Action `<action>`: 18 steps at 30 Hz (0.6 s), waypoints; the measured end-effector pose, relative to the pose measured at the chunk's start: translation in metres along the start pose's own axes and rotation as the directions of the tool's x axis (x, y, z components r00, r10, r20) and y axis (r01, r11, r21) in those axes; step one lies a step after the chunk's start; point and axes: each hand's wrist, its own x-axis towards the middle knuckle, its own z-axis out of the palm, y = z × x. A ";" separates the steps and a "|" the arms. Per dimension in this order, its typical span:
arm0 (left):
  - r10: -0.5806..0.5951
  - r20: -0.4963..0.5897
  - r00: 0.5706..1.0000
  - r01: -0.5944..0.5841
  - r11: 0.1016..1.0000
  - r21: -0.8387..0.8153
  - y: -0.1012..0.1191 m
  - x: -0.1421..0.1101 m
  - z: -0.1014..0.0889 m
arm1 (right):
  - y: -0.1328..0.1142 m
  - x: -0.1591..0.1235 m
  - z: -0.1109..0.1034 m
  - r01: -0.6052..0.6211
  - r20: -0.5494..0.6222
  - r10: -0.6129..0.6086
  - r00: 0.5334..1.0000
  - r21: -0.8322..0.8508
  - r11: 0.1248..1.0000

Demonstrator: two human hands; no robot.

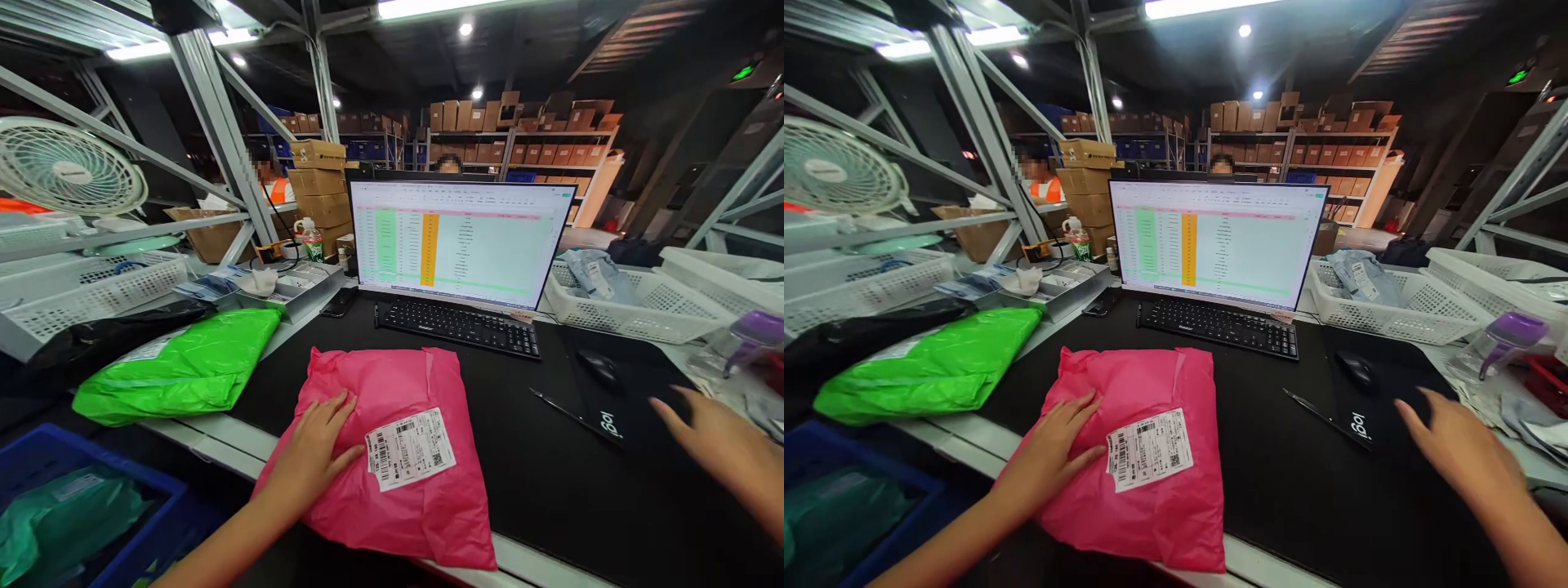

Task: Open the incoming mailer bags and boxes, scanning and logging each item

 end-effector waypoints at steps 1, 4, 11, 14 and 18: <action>-0.001 0.010 1.000 0.001 1.000 0.000 0.001 0.000 -0.001 | -0.004 0.012 0.008 0.025 0.003 -0.025 1.000 0.000 1.000; 0.010 0.015 1.000 -0.010 1.000 0.016 0.001 -0.002 -0.004 | -0.015 0.048 0.042 0.079 0.026 -0.081 0.996 0.083 0.993; 0.171 -0.224 0.959 -0.138 0.978 0.155 0.001 -0.034 -0.013 | -0.002 0.088 0.130 0.144 -0.118 -0.120 0.986 0.221 0.965; 0.198 -0.271 0.942 -0.147 0.970 0.196 0.007 -0.042 -0.019 | 0.009 0.095 0.148 0.227 -0.155 -0.195 0.969 0.226 0.947; 0.190 -0.257 0.948 -0.140 0.969 0.202 0.013 -0.036 -0.022 | 0.018 0.100 0.155 0.316 -0.180 -0.282 0.942 0.199 0.928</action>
